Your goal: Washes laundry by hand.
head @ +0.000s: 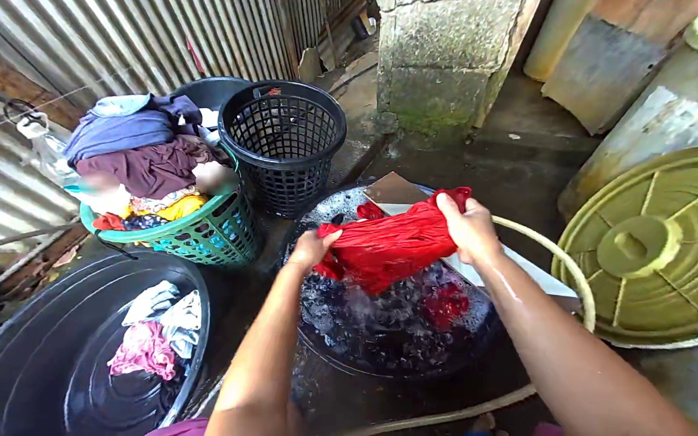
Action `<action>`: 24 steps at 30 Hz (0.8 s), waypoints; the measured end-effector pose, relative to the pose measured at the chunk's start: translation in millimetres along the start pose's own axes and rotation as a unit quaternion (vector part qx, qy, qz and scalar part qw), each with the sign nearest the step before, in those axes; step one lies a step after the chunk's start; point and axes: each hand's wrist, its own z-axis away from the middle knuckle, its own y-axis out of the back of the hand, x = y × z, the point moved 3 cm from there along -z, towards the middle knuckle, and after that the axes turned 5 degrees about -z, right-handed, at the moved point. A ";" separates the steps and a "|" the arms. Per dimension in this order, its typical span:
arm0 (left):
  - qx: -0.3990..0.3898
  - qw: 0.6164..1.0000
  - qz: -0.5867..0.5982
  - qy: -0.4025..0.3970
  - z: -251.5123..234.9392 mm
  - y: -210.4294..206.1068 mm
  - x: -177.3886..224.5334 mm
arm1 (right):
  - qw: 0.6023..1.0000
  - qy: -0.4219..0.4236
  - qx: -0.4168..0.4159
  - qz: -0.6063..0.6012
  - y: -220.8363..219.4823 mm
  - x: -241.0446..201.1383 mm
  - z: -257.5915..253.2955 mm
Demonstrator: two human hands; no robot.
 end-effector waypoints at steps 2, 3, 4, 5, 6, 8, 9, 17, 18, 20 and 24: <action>-0.046 0.999 0.000 -0.026 3.5 24.1 1.0 | 0.997 0.029 0.025 0.060 16.3 -2.3 -9.5; -0.057 0.998 0.003 -0.032 -0.4 32.9 -3.8 | 0.993 0.041 0.032 0.102 22.6 -3.4 -14.9; -0.062 0.998 0.006 -0.029 -4.3 41.6 -10.0 | 0.986 0.049 0.033 0.154 27.6 -3.2 -20.2; -0.060 0.998 0.005 -0.017 -9.2 49.8 -17.8 | 0.977 0.051 0.029 0.206 31.2 -1.5 -26.1; -0.050 0.999 -0.003 0.008 -16.5 56.9 -28.4 | 0.966 0.041 0.019 0.254 33.0 1.9 -32.1; 0.010 0.997 -0.020 0.075 -37.6 64.2 -61.2 | 0.941 -0.002 -0.025 0.338 31.1 20.1 -43.6; 0.055 0.992 -0.034 0.104 -47.1 62.0 -80.3 | 0.926 -0.018 -0.043 0.375 27.9 35.8 -48.8; 0.031 0.965 -0.257 0.034 -73.3 -87.2 -124.0 | 0.874 0.099 -0.194 0.434 -92.9 139.4 -32.2; 0.014 0.966 -0.259 0.018 -71.9 -106.7 -129.7 | 0.869 0.079 -0.237 0.428 -105.1 159.3 -28.8; 0.014 0.963 -0.268 0.026 -64.2 -130.3 -145.1 | 0.854 0.018 -0.266 0.446 -113.9 197.9 -15.6; 0.003 0.959 -0.268 0.093 -53.8 -137.1 -178.7 | 0.861 0.075 -0.227 0.449 -104.3 253.8 18.7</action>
